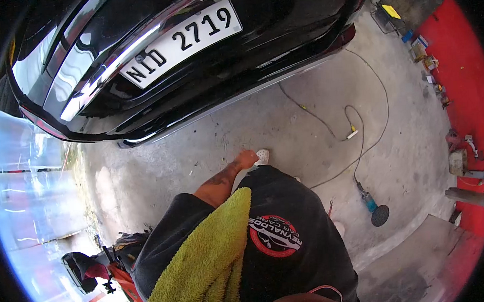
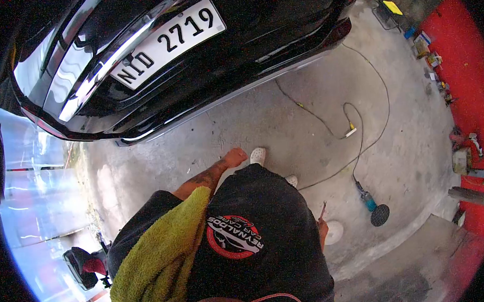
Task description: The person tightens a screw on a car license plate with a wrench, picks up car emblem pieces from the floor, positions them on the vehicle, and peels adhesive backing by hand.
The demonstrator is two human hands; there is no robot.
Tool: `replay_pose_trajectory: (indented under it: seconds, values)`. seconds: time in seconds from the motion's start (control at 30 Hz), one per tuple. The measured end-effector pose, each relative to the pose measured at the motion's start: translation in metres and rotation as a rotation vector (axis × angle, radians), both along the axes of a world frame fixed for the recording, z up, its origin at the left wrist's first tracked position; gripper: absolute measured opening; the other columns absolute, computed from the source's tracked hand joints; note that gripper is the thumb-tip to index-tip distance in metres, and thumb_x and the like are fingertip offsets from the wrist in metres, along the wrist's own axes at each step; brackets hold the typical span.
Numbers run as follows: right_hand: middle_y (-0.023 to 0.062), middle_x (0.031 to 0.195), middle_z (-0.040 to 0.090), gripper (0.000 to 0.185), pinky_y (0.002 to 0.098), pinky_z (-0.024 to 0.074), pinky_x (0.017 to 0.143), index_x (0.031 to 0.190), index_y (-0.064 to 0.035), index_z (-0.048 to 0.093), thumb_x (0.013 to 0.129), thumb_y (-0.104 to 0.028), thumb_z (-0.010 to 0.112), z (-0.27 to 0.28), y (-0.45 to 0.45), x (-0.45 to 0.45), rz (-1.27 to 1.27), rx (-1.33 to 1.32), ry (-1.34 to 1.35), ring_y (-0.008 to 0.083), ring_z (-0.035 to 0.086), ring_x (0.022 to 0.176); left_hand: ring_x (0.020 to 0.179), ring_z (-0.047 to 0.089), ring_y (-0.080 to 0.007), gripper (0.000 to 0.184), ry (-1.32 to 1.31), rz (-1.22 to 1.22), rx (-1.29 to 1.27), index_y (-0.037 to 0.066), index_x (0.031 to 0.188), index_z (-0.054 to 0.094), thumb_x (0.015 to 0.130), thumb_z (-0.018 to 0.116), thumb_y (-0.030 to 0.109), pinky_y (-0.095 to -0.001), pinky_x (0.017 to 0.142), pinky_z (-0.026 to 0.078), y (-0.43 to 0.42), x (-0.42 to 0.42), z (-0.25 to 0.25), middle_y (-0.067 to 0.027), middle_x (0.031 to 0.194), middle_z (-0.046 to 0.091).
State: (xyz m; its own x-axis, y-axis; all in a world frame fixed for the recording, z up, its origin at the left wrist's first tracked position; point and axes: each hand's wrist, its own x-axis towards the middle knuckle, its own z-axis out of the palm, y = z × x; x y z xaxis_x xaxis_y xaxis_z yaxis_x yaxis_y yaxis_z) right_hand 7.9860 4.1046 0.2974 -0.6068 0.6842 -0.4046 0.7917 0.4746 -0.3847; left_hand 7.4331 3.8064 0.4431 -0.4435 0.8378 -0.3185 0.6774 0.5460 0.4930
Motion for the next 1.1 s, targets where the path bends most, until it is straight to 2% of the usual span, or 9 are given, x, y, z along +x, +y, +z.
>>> replay_pose_trajectory:
  seconds: [0.13,0.23,0.33,0.5,0.73,0.93,0.97,1.07,1.1]
  values:
    - [0.0149,0.082,0.068,0.028,0.0374,0.0517,0.064,0.11,-0.0021,0.068,0.096,-0.025,0.062,0.009,-0.005,-0.006,0.058,0.058,-0.007,0.0287,0.064,0.071,0.091,0.066,-0.0423,0.03,0.116,-0.288,0.005,0.006,0.094,0.071,0.088,0.053,0.029,-0.0522,0.078,0.054,0.002,0.006,-0.029,-0.0195,0.1,0.07]
    - [0.0143,0.08,0.068,0.028,0.0368,0.0512,0.063,0.109,-0.0021,0.068,0.096,-0.026,0.061,0.011,-0.007,-0.007,0.089,0.1,0.005,0.0279,0.064,0.07,0.09,0.067,-0.04,0.024,-0.238,0.034,-0.163,0.004,0.094,0.07,0.087,0.056,0.022,-0.0515,0.076,0.055,0.009,0.004,-0.003,-0.0199,0.098,0.07]
    - [0.0137,0.078,0.067,0.027,0.0362,0.0508,0.062,0.108,-0.002,0.068,0.097,-0.026,0.06,0.012,-0.009,-0.007,0.12,0.146,0.024,0.0271,0.063,0.068,0.081,0.069,-0.0338,0.023,-0.034,0.095,0.087,0.003,0.092,0.069,0.091,0.056,0.022,-0.0467,0.071,0.055,-0.005,-0.002,-0.022,-0.0194,0.087,0.07]
    - [0.0127,0.075,0.066,0.027,0.0352,0.0501,0.06,0.105,-0.002,0.068,0.097,-0.026,0.059,0.004,-0.012,-0.004,0.185,0.239,0.073,0.0258,0.062,0.066,0.069,0.064,-0.0172,0.032,-0.455,1.091,0.646,0.003,0.09,0.069,0.097,0.057,0.032,-0.0372,0.065,0.052,0.009,-0.07,0.047,-0.0086,0.073,0.066]
    - [0.0112,0.071,0.064,0.027,0.0338,0.049,0.057,0.102,-0.002,0.067,0.098,-0.026,0.057,-0.026,-0.023,-0.003,0.397,0.537,0.221,0.0239,0.061,0.063,0.08,0.069,-0.016,0.032,-0.347,1.198,1.428,0.004,0.123,0.059,0.101,0.059,0.028,-0.0258,0.063,0.05,-0.01,-0.181,0.269,-0.0092,0.098,0.071]
    - [0.0134,0.062,0.062,0.014,0.0443,0.0462,0.049,0.077,-0.0081,0.063,0.085,-0.019,0.058,0.069,-0.045,-0.076,0.015,0.126,0.122,0.0293,0.063,0.055,0.079,0.067,-0.0135,0.034,-0.338,1.077,0.969,0.005,0.118,0.063,0.098,0.063,0.034,-0.0256,0.063,0.049,0.013,-0.166,0.265,-0.0061,0.095,0.07]
    - [0.0181,0.073,0.067,0.015,0.0504,0.0498,0.06,0.084,-0.0062,0.068,0.079,-0.019,0.063,0.101,-0.054,-0.091,-0.262,-0.165,0.185,0.0365,0.067,0.067,0.078,0.066,-0.0139,0.034,-0.339,0.951,0.857,0.006,0.116,0.065,0.098,0.064,0.036,-0.0262,0.062,0.049,0.018,-0.157,0.228,-0.0055,0.094,0.07]
    - [0.0183,0.076,0.066,0.018,0.0511,0.049,0.061,0.092,-0.0041,0.067,0.083,-0.018,0.061,0.04,-0.082,-0.08,-0.253,-0.016,0.075,0.0354,0.065,0.068,0.081,0.066,-0.0167,0.03,-0.508,0.76,0.268,0.003,0.115,0.068,0.1,0.059,0.027,-0.0305,0.071,0.053,0.045,-0.074,0.147,-0.0067,0.098,0.071]
    - [0.0191,0.08,0.067,0.019,0.0509,0.0491,0.06,0.094,-0.0053,0.068,0.084,-0.017,0.059,0.053,-0.095,-0.082,-0.181,0.082,0.108,0.0365,0.065,0.068,0.087,0.067,-0.019,0.031,-0.217,0.307,0.172,0.002,0.119,0.066,0.1,0.059,0.025,-0.0317,0.077,0.053,0.041,-0.051,0.102,-0.009,0.102,0.071]
